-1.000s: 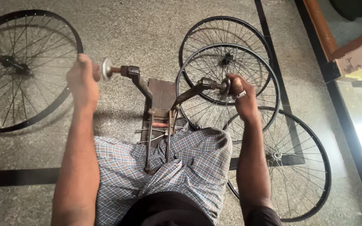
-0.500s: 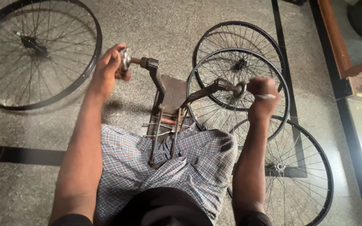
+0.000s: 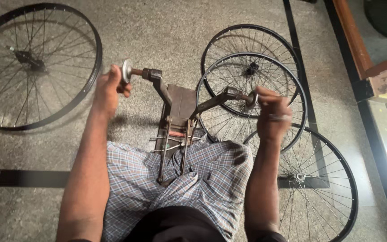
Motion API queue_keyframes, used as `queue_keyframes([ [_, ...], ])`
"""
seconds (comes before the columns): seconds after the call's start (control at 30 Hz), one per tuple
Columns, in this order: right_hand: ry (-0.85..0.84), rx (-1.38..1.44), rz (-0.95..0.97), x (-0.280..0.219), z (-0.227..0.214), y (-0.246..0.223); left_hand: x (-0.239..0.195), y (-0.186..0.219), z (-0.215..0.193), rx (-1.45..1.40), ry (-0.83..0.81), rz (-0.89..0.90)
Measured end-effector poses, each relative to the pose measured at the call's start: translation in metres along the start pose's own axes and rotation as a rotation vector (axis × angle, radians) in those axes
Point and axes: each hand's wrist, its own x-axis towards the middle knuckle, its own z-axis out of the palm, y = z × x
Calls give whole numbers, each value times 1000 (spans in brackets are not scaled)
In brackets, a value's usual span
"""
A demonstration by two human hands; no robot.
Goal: The person sits on the floor and uses a wrench to tighten the axle nuts on a bicycle wheel mounted in a truing stand. They spin the wheel to check alignment, then remove it and repeat the process with another wheel.
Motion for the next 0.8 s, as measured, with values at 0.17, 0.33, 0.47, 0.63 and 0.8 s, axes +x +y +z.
queue_keyframes([
  [0.17, -99, 47, 358, -10, -7, 18, 1, -10, -3, 3, 225, 92],
  [0.33, 124, 331, 56, -4, -8, 21, 2, -16, -4, -199, -21, 218],
  [0.47, -76, 26, 476, -7, -10, 17, 0, -21, -3, -101, 113, 106],
  [0.63, 152, 245, 103, -2, -1, 16, -4, -19, -1, 25, 207, 222],
  [0.8, -3, 125, 343, -4, -1, 16, 3, -4, 6, -198, -15, 241],
])
